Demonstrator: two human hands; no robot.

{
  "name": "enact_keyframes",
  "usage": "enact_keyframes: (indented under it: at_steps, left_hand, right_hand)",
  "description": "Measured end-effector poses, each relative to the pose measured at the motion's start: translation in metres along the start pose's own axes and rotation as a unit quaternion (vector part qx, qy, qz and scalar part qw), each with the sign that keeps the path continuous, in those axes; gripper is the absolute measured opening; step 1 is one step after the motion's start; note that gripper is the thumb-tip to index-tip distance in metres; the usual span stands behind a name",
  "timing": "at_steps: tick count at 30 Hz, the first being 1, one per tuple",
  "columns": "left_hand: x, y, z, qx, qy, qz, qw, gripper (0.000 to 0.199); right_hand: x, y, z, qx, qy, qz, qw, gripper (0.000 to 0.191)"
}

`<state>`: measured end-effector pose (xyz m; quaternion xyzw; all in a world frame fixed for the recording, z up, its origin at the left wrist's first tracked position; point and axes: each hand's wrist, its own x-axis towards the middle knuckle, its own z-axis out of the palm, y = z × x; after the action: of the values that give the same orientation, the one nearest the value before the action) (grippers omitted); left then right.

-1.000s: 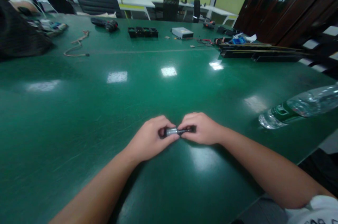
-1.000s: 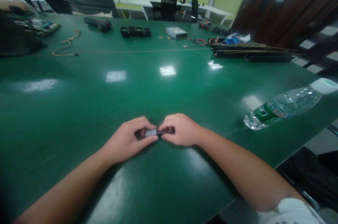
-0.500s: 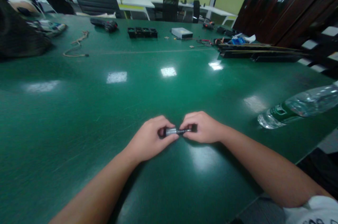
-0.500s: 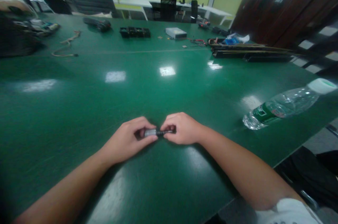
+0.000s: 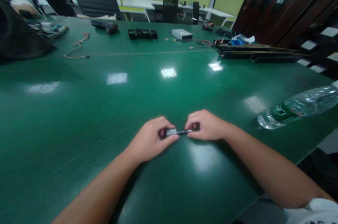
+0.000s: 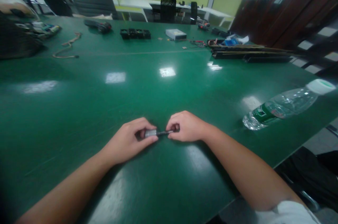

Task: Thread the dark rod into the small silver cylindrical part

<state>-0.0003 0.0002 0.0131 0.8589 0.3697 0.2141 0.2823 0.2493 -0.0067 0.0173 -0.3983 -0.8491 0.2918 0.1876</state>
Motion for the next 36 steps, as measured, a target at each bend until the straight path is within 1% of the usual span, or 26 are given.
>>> enact_keyframes:
  at_steps: [3, 5, 7, 17, 19, 21, 22, 23, 25, 27, 29, 32, 36]
  left_hand:
    - [0.0, 0.0, 0.0, -0.001, -0.001, -0.001, 1.0, 0.022]
    - [0.0, 0.0, 0.0, -0.002, -0.002, -0.002, 1.0, 0.023]
    - [0.0, 0.001, 0.0, -0.002, -0.002, -0.004, 1.0, 0.023]
    - [0.001, 0.0, 0.0, 0.001, -0.008, -0.008, 1.0, 0.023]
    - [0.001, -0.001, 0.0, 0.002, -0.009, -0.008, 1.0, 0.023]
    - [0.001, -0.002, 0.001, 0.005, -0.004, -0.008, 1.0, 0.022]
    - [0.001, -0.002, 0.002, 0.007, -0.001, -0.009, 1.0, 0.022]
    - [0.001, -0.003, 0.003, 0.01, 0.003, -0.011, 1.0, 0.023]
    - [0.002, -0.004, 0.004, 0.012, 0.012, -0.009, 1.0, 0.022]
    - [0.002, -0.005, 0.004, 0.013, 0.019, 0.0, 1.0, 0.021]
    - [0.001, -0.005, 0.005, 0.014, 0.023, 0.003, 1.0, 0.022]
    - [0.001, -0.003, 0.004, 0.02, 0.023, 0.003, 1.0, 0.022]
    - [0.001, -0.001, 0.003, 0.03, 0.022, 0.011, 0.999, 0.028]
  right_hand:
    - [-0.004, 0.009, -0.012, 0.021, -0.036, 0.04, 0.998, 0.01]
    - [-0.006, 0.015, -0.018, 0.029, -0.037, 0.065, 0.997, 0.011]
    - [-0.006, 0.017, -0.021, 0.032, -0.034, 0.073, 0.996, 0.011]
    - [-0.005, 0.015, -0.017, 0.023, -0.037, 0.041, 0.998, 0.012]
    - [-0.004, 0.015, -0.014, 0.032, -0.036, 0.036, 0.998, 0.013]
    - [0.001, 0.013, -0.006, 0.041, -0.022, 0.027, 0.999, 0.016]
    - [0.004, 0.011, 0.0, 0.043, -0.007, 0.022, 0.999, 0.017]
    - [0.007, 0.009, 0.006, 0.04, 0.02, 0.017, 0.999, 0.018]
    - [0.013, 0.005, 0.017, 0.026, 0.059, -0.01, 0.998, 0.017]
    - [0.015, 0.001, 0.024, 0.021, 0.081, -0.023, 0.996, 0.018]
    - [0.015, -0.001, 0.026, 0.021, 0.083, -0.029, 0.996, 0.019]
    - [0.012, -0.002, 0.022, 0.012, 0.075, -0.035, 0.996, 0.02]
    - [0.011, 0.001, 0.02, -0.002, 0.069, -0.041, 0.997, 0.019]
